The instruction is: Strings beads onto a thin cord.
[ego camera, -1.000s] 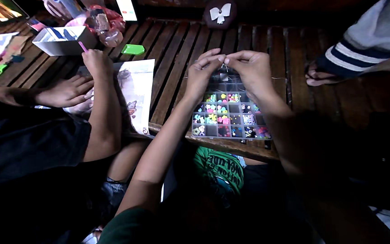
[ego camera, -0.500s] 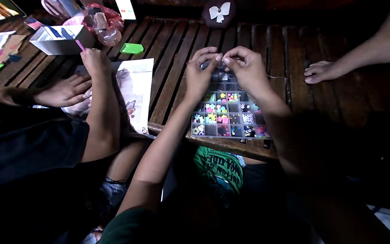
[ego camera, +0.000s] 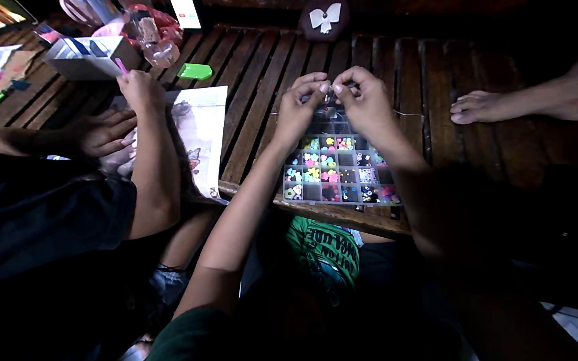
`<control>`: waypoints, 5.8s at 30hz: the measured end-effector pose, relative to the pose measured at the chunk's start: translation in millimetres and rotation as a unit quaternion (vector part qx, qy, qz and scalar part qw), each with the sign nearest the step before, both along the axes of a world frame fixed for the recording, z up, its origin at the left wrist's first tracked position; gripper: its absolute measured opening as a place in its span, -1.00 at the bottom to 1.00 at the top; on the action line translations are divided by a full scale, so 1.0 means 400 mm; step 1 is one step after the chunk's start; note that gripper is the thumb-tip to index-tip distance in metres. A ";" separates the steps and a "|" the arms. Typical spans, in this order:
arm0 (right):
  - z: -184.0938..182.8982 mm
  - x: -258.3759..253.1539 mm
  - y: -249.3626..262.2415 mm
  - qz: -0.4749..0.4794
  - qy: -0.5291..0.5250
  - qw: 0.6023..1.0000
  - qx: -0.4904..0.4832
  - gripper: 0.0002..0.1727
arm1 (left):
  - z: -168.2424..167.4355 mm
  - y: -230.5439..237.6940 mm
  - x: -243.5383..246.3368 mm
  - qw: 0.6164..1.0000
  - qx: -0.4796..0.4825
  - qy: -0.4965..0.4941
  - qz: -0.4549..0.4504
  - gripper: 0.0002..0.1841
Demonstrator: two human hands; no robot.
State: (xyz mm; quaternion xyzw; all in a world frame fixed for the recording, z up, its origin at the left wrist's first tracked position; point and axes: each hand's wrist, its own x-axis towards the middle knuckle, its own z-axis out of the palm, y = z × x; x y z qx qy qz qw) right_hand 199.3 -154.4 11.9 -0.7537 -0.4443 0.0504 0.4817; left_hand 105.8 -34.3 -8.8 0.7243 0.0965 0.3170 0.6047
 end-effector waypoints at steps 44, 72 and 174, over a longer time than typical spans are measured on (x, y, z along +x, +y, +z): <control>-0.018 -0.030 -0.024 -0.075 -0.242 0.967 0.023 -0.79 | -0.009 -0.007 0.005 0.990 0.092 -0.041 0.095 -0.90; 0.012 0.014 -0.012 0.027 0.155 0.981 0.116 -0.92 | 0.018 -0.005 -0.004 0.963 -0.254 -0.005 -0.091 -0.81; 0.049 0.042 -0.038 0.067 0.336 0.887 0.309 -0.78 | 0.020 -0.015 -0.012 0.958 -0.203 0.002 -0.204 -0.76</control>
